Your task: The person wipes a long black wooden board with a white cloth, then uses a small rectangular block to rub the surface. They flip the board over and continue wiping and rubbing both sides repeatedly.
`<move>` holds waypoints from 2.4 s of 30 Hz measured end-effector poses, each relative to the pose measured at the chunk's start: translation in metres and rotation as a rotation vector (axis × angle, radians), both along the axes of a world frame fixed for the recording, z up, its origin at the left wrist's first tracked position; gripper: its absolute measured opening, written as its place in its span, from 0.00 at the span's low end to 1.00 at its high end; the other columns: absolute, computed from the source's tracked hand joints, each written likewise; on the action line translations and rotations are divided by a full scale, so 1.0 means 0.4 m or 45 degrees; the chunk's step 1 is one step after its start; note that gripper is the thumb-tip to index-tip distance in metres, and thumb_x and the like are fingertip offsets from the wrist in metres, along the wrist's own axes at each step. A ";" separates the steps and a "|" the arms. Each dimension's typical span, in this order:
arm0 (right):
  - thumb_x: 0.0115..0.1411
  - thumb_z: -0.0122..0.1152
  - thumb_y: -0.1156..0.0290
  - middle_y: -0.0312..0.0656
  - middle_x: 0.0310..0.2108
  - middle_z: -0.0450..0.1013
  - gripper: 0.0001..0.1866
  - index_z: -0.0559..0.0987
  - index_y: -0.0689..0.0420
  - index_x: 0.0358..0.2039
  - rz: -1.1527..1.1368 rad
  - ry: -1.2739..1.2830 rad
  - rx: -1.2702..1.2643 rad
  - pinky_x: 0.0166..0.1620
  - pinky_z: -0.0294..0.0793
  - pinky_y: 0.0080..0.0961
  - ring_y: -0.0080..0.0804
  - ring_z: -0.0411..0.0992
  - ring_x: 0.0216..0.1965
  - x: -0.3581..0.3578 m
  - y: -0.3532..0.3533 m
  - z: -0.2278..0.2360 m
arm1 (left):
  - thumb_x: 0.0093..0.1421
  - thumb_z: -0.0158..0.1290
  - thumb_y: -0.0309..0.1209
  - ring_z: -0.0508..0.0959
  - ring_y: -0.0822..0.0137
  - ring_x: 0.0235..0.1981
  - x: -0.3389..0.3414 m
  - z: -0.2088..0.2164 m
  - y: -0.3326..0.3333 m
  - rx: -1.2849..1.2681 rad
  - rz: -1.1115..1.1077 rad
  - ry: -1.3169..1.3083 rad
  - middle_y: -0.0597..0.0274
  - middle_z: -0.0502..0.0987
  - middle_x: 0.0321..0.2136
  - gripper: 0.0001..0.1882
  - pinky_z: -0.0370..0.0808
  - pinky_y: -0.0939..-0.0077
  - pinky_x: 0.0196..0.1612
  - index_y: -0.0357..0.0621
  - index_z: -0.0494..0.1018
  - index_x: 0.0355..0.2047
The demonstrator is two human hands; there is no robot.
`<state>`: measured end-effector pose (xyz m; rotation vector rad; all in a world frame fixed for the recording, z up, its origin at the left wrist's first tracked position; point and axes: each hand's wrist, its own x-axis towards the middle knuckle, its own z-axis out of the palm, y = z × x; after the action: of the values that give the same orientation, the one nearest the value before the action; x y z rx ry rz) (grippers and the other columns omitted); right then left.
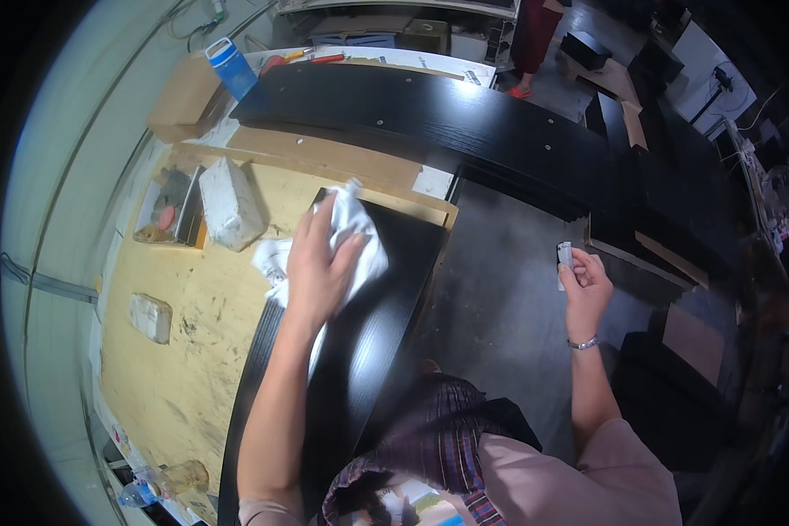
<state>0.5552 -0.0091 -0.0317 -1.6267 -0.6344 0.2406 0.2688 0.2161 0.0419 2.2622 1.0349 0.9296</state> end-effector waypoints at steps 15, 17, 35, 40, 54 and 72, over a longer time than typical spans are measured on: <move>0.46 0.68 0.82 0.45 0.33 0.76 0.17 0.83 0.62 0.39 0.546 -0.643 0.130 0.34 0.75 0.29 0.38 0.75 0.32 -0.247 0.157 0.043 | 0.71 0.49 0.29 0.79 0.68 0.42 -0.376 -0.009 -0.181 -0.652 0.544 -0.708 0.54 0.80 0.44 0.17 0.76 0.77 0.46 0.31 0.73 0.55; 0.45 0.69 0.81 0.43 0.33 0.76 0.17 0.83 0.60 0.39 0.752 -0.675 0.153 0.32 0.77 0.32 0.40 0.75 0.31 -0.331 0.149 0.035 | 0.72 0.48 0.32 0.78 0.68 0.43 -0.552 -0.055 -0.180 -0.445 0.698 -0.410 0.55 0.78 0.44 0.19 0.75 0.75 0.47 0.30 0.71 0.56; 0.55 0.68 0.78 0.31 0.31 0.72 0.12 0.84 0.63 0.41 0.767 0.053 0.030 0.34 0.69 0.17 0.17 0.66 0.30 -0.074 0.330 -0.043 | 0.70 0.46 0.31 0.77 0.55 0.46 -0.655 -0.163 -0.318 -0.074 0.783 0.055 0.46 0.77 0.46 0.19 0.72 0.64 0.52 0.30 0.71 0.55; 0.52 0.68 0.79 0.36 0.31 0.74 0.13 0.84 0.63 0.40 0.510 -0.140 -0.062 0.34 0.72 0.21 0.20 0.73 0.31 -0.088 0.322 -0.022 | 0.70 0.46 0.32 0.77 0.54 0.46 -0.657 -0.153 -0.315 -0.025 0.767 0.100 0.47 0.77 0.45 0.19 0.72 0.65 0.52 0.30 0.71 0.54; 0.41 0.70 0.83 0.44 0.30 0.75 0.21 0.83 0.62 0.40 0.955 -0.605 0.173 0.33 0.74 0.32 0.41 0.74 0.30 -0.564 0.003 0.012 | 0.67 0.50 0.30 0.77 0.56 0.44 -0.679 -0.142 -0.336 -0.033 0.659 0.019 0.51 0.77 0.41 0.17 0.71 0.66 0.51 0.35 0.73 0.54; 0.44 0.70 0.80 0.42 0.29 0.76 0.18 0.83 0.62 0.40 1.271 -0.547 0.262 0.30 0.71 0.27 0.33 0.72 0.27 -1.347 -0.561 0.011 | 0.68 0.51 0.44 0.80 0.45 0.47 -1.526 -0.148 -0.913 -0.002 1.126 0.464 0.43 0.80 0.46 0.24 0.74 0.58 0.51 0.39 0.73 0.56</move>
<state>0.0164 -0.2335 -0.0272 -1.0464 -1.7234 0.5283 -0.3417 -0.1490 -0.0174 1.9825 2.2889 0.8112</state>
